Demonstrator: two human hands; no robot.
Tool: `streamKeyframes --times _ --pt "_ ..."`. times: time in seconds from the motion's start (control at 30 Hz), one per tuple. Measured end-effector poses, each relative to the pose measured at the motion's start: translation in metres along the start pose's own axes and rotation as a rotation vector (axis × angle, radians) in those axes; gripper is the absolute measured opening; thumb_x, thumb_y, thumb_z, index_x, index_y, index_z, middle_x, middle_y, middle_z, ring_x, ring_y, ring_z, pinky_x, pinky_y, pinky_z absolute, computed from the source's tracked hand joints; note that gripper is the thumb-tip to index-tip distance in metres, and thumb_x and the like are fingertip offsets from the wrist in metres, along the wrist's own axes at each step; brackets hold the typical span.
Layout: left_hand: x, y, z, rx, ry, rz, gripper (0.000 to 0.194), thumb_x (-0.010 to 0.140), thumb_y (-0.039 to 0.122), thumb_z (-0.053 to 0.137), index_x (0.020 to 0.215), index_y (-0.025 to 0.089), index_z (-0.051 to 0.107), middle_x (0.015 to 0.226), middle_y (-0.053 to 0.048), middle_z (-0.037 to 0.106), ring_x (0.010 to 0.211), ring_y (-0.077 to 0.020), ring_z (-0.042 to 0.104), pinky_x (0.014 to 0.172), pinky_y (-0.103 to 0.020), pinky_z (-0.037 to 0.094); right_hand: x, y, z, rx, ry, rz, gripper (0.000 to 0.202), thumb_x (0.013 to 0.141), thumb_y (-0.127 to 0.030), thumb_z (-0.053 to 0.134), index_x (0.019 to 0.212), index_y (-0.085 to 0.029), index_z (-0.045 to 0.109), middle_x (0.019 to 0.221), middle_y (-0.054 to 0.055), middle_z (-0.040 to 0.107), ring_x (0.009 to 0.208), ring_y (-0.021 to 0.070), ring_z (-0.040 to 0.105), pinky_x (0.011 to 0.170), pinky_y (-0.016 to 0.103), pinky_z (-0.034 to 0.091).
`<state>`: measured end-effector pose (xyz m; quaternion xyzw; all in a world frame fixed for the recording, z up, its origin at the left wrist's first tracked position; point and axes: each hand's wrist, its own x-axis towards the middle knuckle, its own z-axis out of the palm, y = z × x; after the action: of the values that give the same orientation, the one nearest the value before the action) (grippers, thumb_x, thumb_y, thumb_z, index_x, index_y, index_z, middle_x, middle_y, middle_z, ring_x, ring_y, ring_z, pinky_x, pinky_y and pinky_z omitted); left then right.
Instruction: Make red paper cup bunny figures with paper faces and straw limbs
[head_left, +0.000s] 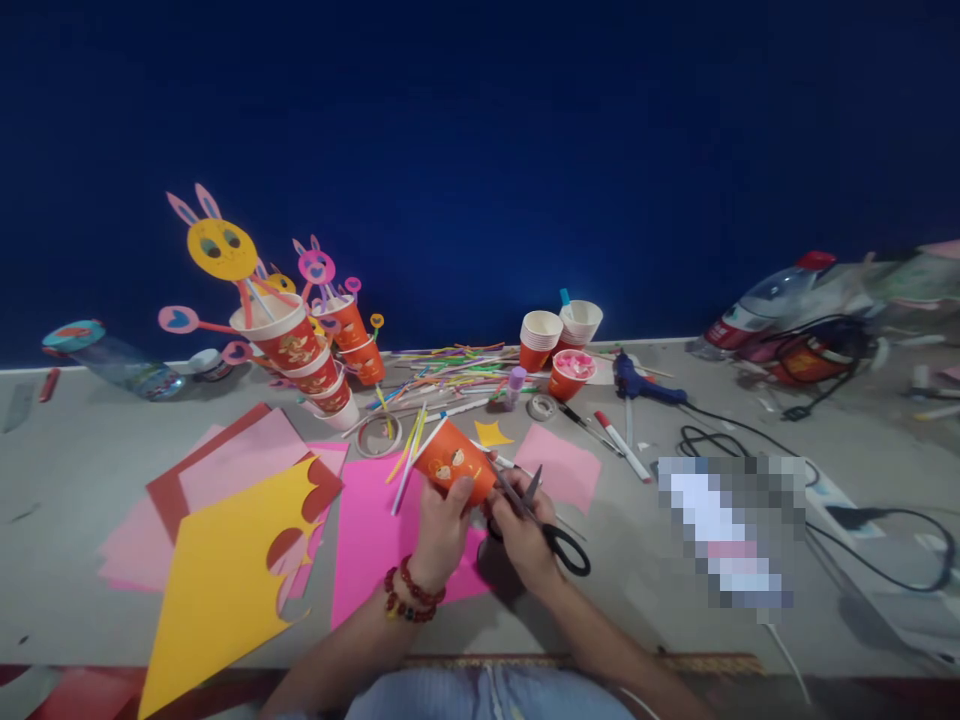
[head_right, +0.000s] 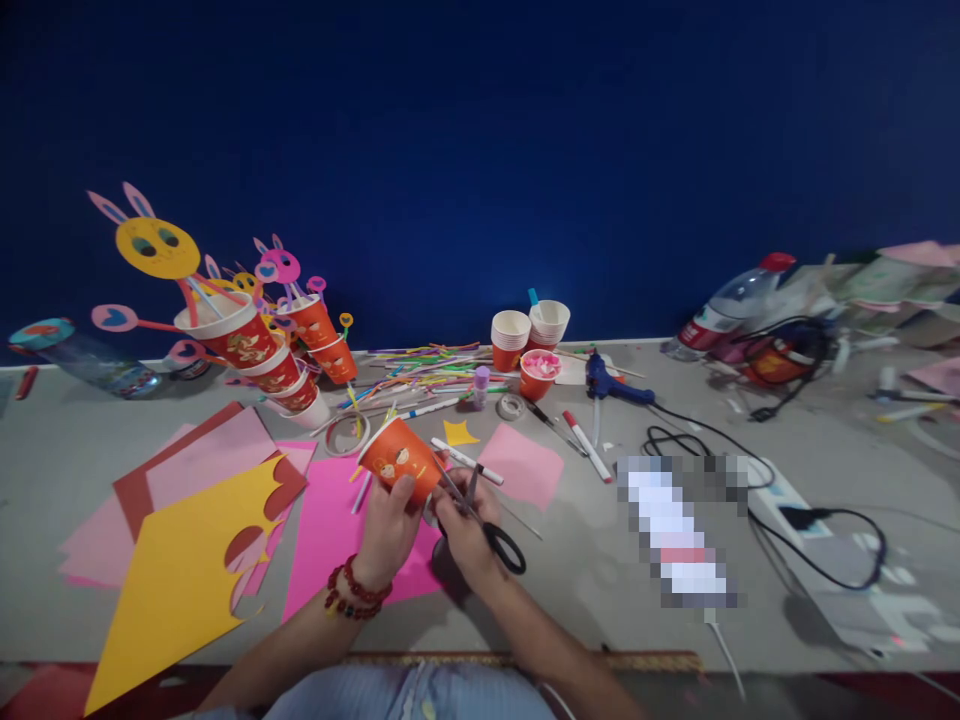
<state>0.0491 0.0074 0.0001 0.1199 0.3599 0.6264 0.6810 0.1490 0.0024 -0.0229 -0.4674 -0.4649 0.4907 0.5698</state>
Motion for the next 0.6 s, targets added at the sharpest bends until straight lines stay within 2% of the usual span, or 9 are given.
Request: streamKeyframes --times 0.1,0.17,0.23,0.3,0.47,0.53,0.6 --pt "0.0 -0.003 -0.004 0.094 -0.074 0.165 0.029 0.072 0.018 0.078 0.099 0.022 0.069 0.099 -0.009 0.078 0.092 -0.0283 0.074 0.076 -0.033 0.058 -0.003 -0.002 0.002 0.116 0.003 0.094 0.02 0.084 -0.038 0.062 0.074 -0.025 0.05 0.054 -0.005 0.058 0.044 0.0134 0.051 0.041 0.024 0.042" --pt "0.001 -0.005 -0.006 0.127 -0.083 0.174 0.025 0.073 0.02 0.078 0.097 0.021 0.07 0.09 -0.008 0.078 0.074 -0.0235 0.073 0.065 -0.03 0.056 -0.004 -0.003 0.005 0.153 0.016 0.113 0.02 0.083 -0.038 0.063 0.074 -0.025 0.051 0.054 -0.005 0.057 0.046 0.0137 0.053 0.042 0.023 0.042" --pt "0.001 -0.005 -0.007 0.162 -0.11 0.156 0.02 0.076 0.023 0.075 0.096 0.02 0.071 0.074 -0.005 0.076 0.054 -0.0182 0.065 0.056 -0.028 0.053 -0.004 -0.003 0.007 0.199 0.019 0.152 0.022 0.082 -0.04 0.064 0.072 -0.025 0.052 0.053 -0.005 0.056 0.046 0.0138 0.052 0.041 0.023 0.042" --pt "0.002 -0.004 -0.008 0.184 -0.146 0.14 0.019 0.079 0.025 0.072 0.097 0.019 0.073 0.064 -0.003 0.071 0.043 -0.0152 0.057 0.052 -0.028 0.051 -0.004 -0.003 0.01 0.234 0.01 0.203 0.026 0.08 -0.043 0.065 0.067 -0.024 0.052 0.052 -0.004 0.054 0.045 0.0138 0.05 0.04 0.023 0.041" --pt "-0.001 -0.002 -0.008 0.165 -0.14 0.067 0.019 0.082 0.026 0.067 0.099 0.022 0.073 0.059 -0.002 0.069 0.037 -0.0152 0.054 0.044 -0.028 0.047 -0.003 -0.006 0.011 0.302 -0.051 0.31 0.044 0.08 -0.05 0.066 0.053 -0.024 0.045 0.045 -0.004 0.046 0.041 0.0127 0.045 0.039 0.024 0.042" --pt "-0.002 -0.003 -0.007 0.181 -0.152 0.059 0.013 0.082 0.028 0.067 0.092 0.022 0.072 0.054 -0.002 0.067 0.036 -0.0148 0.053 0.037 -0.025 0.041 -0.004 -0.01 0.01 0.38 -0.096 0.367 0.041 0.079 -0.05 0.067 0.056 -0.024 0.045 0.047 -0.006 0.042 0.041 0.0111 0.041 0.039 0.023 0.04" --pt "-0.002 -0.003 -0.005 0.153 -0.141 0.064 0.008 0.081 0.027 0.069 0.086 0.022 0.071 0.055 -0.001 0.067 0.037 -0.0144 0.055 0.039 -0.024 0.045 -0.004 -0.015 0.01 0.466 -0.141 0.418 0.035 0.077 -0.046 0.068 0.062 -0.023 0.047 0.051 -0.007 0.04 0.042 0.0094 0.036 0.04 0.021 0.038"
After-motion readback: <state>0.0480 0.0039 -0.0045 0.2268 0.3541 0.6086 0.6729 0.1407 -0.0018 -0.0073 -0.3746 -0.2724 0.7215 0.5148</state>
